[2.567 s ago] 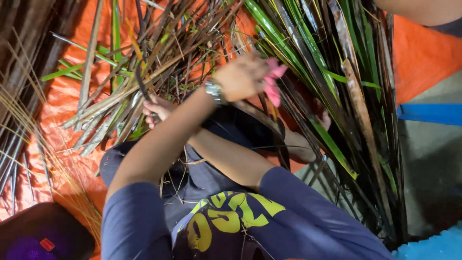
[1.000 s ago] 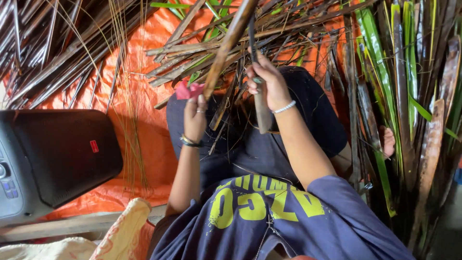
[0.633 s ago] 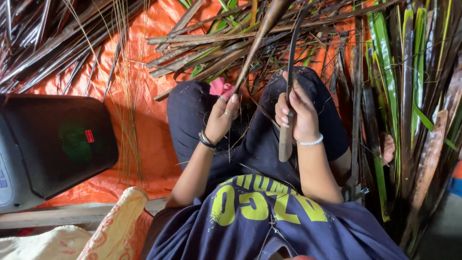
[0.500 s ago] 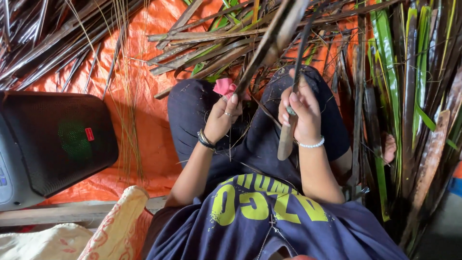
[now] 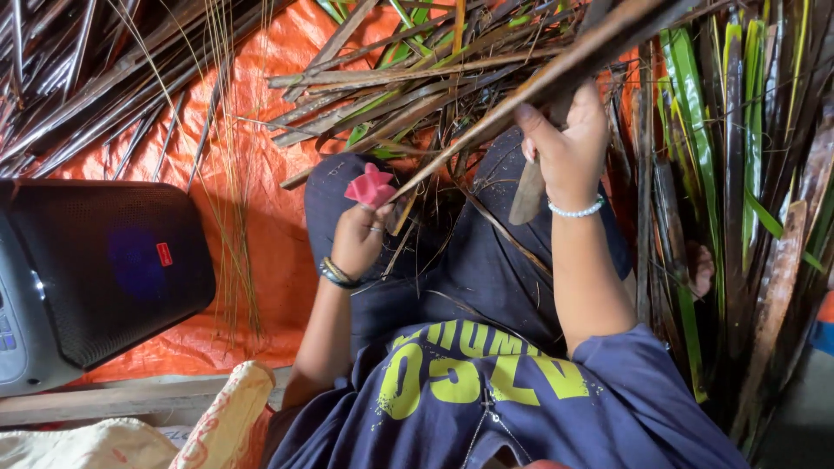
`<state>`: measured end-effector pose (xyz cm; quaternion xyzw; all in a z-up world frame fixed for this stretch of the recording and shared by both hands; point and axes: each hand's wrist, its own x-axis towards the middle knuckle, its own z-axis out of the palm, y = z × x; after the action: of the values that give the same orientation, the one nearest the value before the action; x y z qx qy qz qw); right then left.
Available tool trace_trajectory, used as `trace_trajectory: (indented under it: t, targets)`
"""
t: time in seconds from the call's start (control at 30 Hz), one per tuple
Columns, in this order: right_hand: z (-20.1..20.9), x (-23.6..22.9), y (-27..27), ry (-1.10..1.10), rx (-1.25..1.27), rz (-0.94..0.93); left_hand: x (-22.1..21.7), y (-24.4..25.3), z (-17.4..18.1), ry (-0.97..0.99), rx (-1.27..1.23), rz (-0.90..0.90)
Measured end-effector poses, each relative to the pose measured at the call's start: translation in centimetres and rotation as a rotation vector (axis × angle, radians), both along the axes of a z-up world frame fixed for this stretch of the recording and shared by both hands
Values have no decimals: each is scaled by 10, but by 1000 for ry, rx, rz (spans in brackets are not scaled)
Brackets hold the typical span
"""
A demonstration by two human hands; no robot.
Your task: Stripping husks from plant stalks using a knife while sitting on the floor
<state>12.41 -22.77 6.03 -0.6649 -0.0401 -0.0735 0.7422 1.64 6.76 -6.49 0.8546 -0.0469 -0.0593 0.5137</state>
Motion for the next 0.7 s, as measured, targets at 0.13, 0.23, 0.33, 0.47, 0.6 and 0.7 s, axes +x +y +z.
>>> trace_trajectory:
  t: [0.13, 0.23, 0.33, 0.47, 0.6, 0.7]
  targets:
    - [-25, 7, 6, -2, -222, 32, 10, 27, 43, -67, 200, 99]
    - [-31, 12, 11, 25, -201, 83, 17, 40, 50, -110, 205, 156]
    - [-27, 16, 14, 84, -281, 129, 23, 35, 42, -82, 219, 134]
    - [-30, 2, 17, 93, -551, 228, 34, -14, 66, -29, 172, 13]
    - [-60, -1, 14, 16, -661, 276, 42, -45, 57, -91, 50, 95]
    - [-24, 1, 24, -26, -742, 270, 46, -50, 50, -77, -80, 176]
